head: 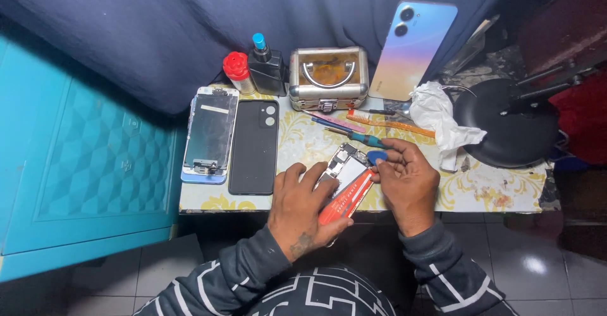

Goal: The person uses a blue plastic spudger to pry and separate components inside a disassembled smartphone. They then switch to a blue-handled screwdriver to unscrew and remove a metal bracket from the phone's internal chassis.

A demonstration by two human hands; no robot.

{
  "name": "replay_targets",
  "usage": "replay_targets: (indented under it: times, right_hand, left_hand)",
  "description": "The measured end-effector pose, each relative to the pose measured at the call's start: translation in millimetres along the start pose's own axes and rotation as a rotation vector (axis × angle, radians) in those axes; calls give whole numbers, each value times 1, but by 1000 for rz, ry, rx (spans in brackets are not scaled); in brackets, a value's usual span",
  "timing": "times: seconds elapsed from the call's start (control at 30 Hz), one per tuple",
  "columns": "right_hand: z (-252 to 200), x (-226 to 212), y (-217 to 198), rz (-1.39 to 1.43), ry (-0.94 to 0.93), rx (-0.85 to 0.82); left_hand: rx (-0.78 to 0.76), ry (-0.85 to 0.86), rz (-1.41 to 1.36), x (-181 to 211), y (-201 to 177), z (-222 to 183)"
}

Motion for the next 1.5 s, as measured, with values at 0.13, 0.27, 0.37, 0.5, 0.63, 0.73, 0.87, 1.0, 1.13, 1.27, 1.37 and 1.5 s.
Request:
replay_targets:
  times: [0.13, 0.27, 0.37, 0.5, 0.63, 0.73, 0.87, 1.0, 1.13, 1.27, 1.37, 1.5]
  right_hand:
    - [8, -9, 1, -24, -30, 24]
    - [7, -28, 12, -227, -258, -19]
    - [7, -25, 20, -229, -270, -12]
    - [12, -18, 28, -180, -224, -8]
    - [15, -25, 36, -215, -322, 1]
    - [17, -27, 40, -199, -361, -1]
    - [19, -34, 45, -201, -450, -13]
    - [23, -34, 50, -179, -463, -19]
    - [20, -42, 40, -95, -411, -43]
    - [17, -18, 34, -42, -22, -102]
    - [12, -13, 35, -233, -13, -170]
    - [9, -24, 48, -429, -126, -259]
  left_hand:
    - [139, -17, 62, 4, -8, 0]
    - [141, -86, -23, 9, -3, 0]
    - [159, -111, -94, 14, -4, -1]
    - [125, -95, -217, 22, 2, -4]
    - [117, -70, -291, 33, -1, -3]
    - [103, -52, -355, 40, 0, -3]
    - [52, -49, -435, 48, 9, -8]
    - [101, 28, -430, 49, -1, -6]
    - [121, 15, -300, 23, -11, -8]
    - [92, -3, -172, 0, -12, -10]
    - [63, -2, -134, -2, -6, -9]
    - [81, -16, -88, -4, 3, -7]
Point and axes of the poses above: each hand's wrist, its own z-axis towards the middle knuckle, its own y-axis out of the palm, x = y × z, the point moved 10 cm from there along z, towards the middle knuckle, and after that the axes turned 9 degrees about x, right-handed, at the moved point
